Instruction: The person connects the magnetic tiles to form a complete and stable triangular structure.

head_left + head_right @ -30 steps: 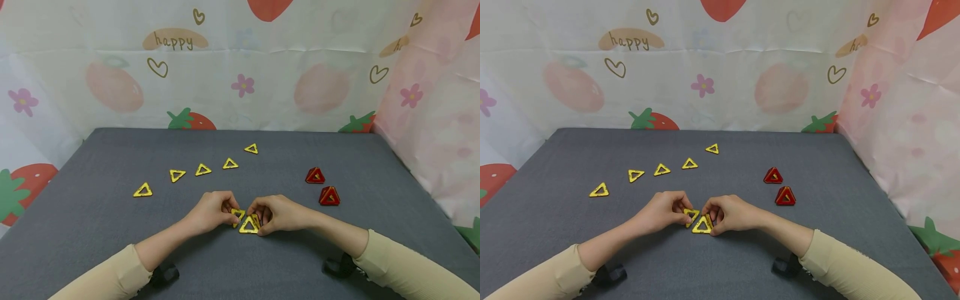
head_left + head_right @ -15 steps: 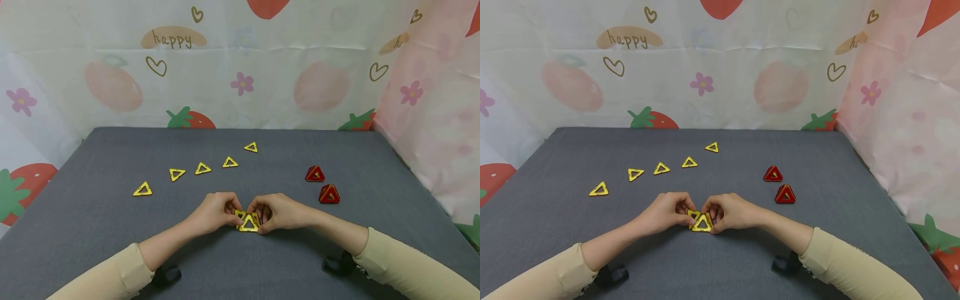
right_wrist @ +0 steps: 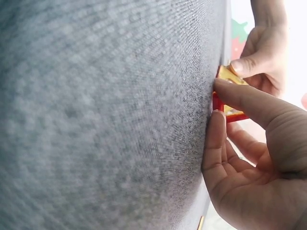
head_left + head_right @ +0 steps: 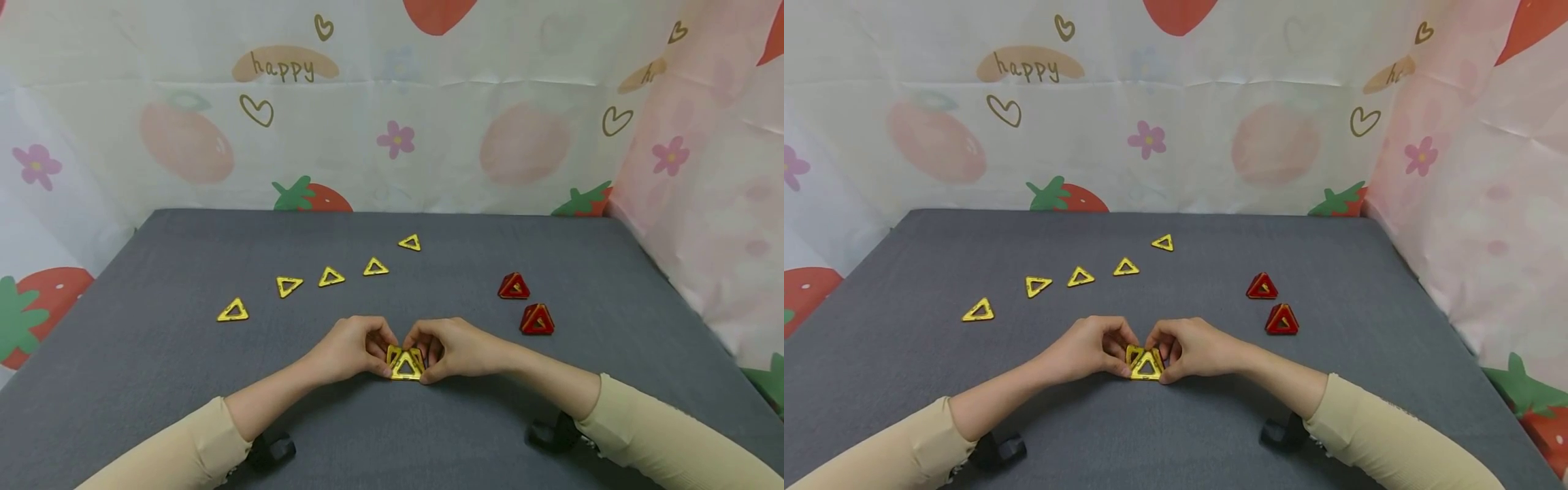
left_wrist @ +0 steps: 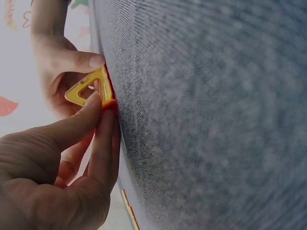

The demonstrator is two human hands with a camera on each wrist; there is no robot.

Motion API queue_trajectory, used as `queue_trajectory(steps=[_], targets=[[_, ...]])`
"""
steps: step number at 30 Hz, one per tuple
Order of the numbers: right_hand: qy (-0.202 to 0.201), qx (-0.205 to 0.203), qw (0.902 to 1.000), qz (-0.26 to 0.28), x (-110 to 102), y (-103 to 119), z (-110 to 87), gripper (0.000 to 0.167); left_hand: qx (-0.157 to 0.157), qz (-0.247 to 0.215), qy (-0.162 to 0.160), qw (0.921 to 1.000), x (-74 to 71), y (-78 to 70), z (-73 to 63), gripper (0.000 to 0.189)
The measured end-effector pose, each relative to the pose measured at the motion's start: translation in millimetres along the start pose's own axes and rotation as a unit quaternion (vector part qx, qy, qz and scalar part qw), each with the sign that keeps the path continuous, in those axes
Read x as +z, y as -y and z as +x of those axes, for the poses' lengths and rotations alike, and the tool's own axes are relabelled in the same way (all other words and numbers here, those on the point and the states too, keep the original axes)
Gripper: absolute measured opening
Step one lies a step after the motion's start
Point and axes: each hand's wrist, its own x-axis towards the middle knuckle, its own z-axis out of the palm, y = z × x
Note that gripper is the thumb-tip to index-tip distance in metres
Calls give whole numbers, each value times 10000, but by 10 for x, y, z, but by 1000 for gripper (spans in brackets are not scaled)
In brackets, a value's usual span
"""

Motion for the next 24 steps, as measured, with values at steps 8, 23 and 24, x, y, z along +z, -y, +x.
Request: queue_trajectory(steps=[8, 23, 24], targets=[[-38, 6, 10000, -29, 11, 1, -9, 40, -46, -148, 86, 9998, 31, -2, -1, 33], [-70, 44, 9998, -165, 2, 24, 17, 42, -26, 83, 66, 9999, 48, -23, 31, 32], [-75, 40, 9998, -175, 2, 27, 16, 43, -22, 98, 73, 9999, 50, -26, 31, 32]])
